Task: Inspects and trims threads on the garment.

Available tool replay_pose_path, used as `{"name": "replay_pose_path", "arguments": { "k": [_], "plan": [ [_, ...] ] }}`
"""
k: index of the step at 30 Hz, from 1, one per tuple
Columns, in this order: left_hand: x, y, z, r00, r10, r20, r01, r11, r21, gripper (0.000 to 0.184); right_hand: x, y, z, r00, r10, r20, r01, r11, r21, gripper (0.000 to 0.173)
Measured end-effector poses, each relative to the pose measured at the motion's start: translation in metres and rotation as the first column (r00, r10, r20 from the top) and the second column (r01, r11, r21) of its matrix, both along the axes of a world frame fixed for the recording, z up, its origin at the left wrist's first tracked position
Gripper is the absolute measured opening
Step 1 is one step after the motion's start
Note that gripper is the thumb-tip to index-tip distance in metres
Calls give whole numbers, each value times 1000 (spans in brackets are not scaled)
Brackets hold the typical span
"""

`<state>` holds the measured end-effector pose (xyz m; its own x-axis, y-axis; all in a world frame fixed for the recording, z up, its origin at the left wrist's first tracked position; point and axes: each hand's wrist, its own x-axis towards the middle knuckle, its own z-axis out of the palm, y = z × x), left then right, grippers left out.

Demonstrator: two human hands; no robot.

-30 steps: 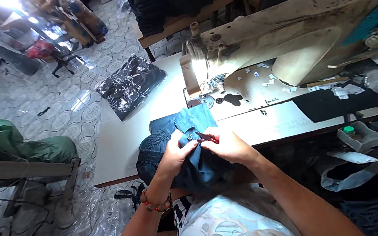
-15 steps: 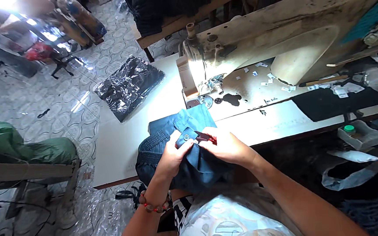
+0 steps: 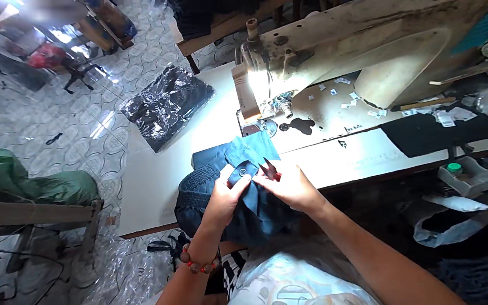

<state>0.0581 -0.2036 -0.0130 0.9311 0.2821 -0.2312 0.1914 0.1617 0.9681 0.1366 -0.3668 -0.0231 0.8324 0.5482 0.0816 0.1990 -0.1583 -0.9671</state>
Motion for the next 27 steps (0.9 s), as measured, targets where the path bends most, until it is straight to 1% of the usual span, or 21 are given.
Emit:
{"name": "replay_pose_path", "arguments": {
  "k": [2, 4, 7, 10, 12, 14, 17, 18, 19, 21, 22, 24, 25, 27],
  "plan": [
    [-1, -1, -1, 1000, 13, 14, -13, 1000, 25, 19, -1, 1, 0, 1000, -9, 22, 9, 1000, 7, 10],
    [0, -2, -3, 999, 10, 39, -12, 999, 51, 18, -3, 2, 1, 995, -53, 89, 55, 998, -24, 11],
    [1, -3, -7, 998, -8, 68, 1, 995, 98, 25, -6, 2, 1, 977, -80, 198, 103, 988, -113, 9],
    [0, -3, -10, 997, 2, 80, -13, 991, 135, 34, -8, 4, 0, 958, -48, 283, 111, 971, -212, 8],
    [0, -3, -13, 997, 10, 79, -23, 987, 159, 36, -10, 8, -5, 914, -43, 404, 145, 963, -225, 10],
    [2, -2, -16, 997, 24, 67, -37, 981, 192, 34, -11, 12, -10, 844, -43, 535, 192, 955, -225, 13],
    [5, -3, -16, 999, 37, 37, -44, 977, 210, 34, -6, 15, -16, 778, -61, 626, 251, 943, -220, 14],
    [4, -3, -14, 999, 39, 21, -42, 978, 202, 35, 1, 10, -17, 782, -83, 618, 279, 933, -227, 14],
    [0, -2, -11, 999, 43, 4, -43, 980, 194, 38, 12, -2, -18, 814, -121, 569, 313, 915, -254, 14],
    [-5, 2, -10, 999, 50, -19, -45, 979, 200, 31, 42, -38, -15, 858, -218, 465, 388, 868, -310, 23],
    [-4, 5, -10, 999, 50, -21, -45, 980, 192, 28, 56, -59, -8, 879, -226, 420, 393, 842, -370, 21],
    [-5, 9, -12, 998, 33, -49, -25, 988, 149, 29, 69, -98, 6, 934, -192, 300, 326, 802, -500, 14],
    [-3, 10, -11, 998, 23, -53, -16, 991, 132, 28, 77, -115, 12, 952, -180, 249, 292, 784, -547, 13],
    [0, 11, -9, 998, 22, -56, -16, 995, 102, 24, 97, -148, 21, 968, -183, 170, 250, 737, -628, 20]
  ]
}}
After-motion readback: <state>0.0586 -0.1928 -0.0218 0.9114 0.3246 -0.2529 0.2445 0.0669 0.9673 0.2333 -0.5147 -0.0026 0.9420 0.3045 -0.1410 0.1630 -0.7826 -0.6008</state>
